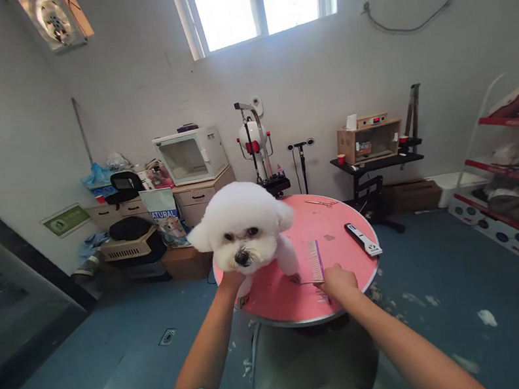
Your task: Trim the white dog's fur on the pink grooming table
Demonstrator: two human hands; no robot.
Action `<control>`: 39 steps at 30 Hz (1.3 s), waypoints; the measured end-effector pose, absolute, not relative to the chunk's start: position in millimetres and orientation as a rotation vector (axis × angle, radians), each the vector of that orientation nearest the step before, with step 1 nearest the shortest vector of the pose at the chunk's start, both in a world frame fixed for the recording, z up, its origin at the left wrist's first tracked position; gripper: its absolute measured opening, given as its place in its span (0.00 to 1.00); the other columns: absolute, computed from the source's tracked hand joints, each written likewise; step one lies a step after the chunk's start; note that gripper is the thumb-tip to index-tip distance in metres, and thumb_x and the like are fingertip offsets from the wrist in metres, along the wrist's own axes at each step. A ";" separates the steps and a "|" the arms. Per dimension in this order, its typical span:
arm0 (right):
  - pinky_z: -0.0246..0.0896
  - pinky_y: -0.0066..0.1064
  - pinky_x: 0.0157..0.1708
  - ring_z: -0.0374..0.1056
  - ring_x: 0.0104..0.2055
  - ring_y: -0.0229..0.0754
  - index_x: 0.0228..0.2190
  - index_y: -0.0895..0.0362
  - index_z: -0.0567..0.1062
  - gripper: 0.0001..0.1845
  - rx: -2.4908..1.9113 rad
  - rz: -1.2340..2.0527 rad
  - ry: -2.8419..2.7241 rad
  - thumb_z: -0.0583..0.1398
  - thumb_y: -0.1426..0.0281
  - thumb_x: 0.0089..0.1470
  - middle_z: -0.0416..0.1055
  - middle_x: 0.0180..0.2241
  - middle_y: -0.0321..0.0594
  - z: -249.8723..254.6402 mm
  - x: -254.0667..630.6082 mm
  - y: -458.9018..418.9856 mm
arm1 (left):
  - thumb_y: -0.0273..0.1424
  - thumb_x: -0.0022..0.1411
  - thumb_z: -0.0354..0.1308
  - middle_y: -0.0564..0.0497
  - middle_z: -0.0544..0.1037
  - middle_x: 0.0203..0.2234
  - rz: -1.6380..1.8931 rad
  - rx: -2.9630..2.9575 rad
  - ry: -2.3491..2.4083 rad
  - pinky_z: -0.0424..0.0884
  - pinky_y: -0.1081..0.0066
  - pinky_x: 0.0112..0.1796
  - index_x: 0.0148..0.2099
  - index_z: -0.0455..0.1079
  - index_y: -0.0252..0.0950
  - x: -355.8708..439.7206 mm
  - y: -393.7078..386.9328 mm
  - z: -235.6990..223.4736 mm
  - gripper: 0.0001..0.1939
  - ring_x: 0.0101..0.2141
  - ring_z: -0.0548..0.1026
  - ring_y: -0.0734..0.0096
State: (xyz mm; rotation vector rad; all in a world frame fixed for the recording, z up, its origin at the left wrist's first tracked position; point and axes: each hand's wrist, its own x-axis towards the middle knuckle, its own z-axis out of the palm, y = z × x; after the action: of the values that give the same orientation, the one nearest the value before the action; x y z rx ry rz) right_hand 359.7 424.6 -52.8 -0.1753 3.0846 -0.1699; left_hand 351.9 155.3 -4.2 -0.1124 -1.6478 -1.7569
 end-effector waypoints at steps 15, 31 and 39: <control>0.61 0.32 0.32 0.73 0.41 0.52 0.44 0.66 0.72 0.22 0.096 -0.427 2.882 0.60 0.72 0.45 0.76 0.38 0.57 -54.3 337.1 415.5 | 0.41 0.35 0.73 0.53 0.73 0.21 -2.420 0.170 -1.083 0.64 0.77 0.33 0.24 0.69 0.31 436.5 219.4 15.1 0.22 0.26 0.68 0.78; 0.58 0.37 0.40 0.65 0.25 0.38 0.57 0.57 0.65 0.25 -1.231 -1.230 3.755 0.51 0.77 0.57 0.69 0.22 0.34 -38.1 444.7 363.3 | 0.34 0.40 0.69 0.55 0.71 0.20 -2.422 0.170 -1.113 0.64 0.77 0.29 0.24 0.66 0.32 431.0 252.1 34.4 0.15 0.24 0.66 0.79; 0.56 0.32 0.37 0.66 0.27 0.37 0.44 0.61 0.73 0.16 -0.824 -1.429 3.703 0.51 0.76 0.58 0.73 0.25 0.37 -54.6 435.1 376.1 | 0.36 0.42 0.70 0.54 0.73 0.22 -2.361 0.178 -1.189 0.66 0.75 0.36 0.26 0.69 0.30 425.2 249.8 17.1 0.16 0.28 0.69 0.77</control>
State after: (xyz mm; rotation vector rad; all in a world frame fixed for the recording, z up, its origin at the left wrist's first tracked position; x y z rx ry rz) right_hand 435.1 376.1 -54.6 -0.8239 3.7030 -1.4289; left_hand 425.2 249.8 17.1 0.1775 -1.1887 -2.3615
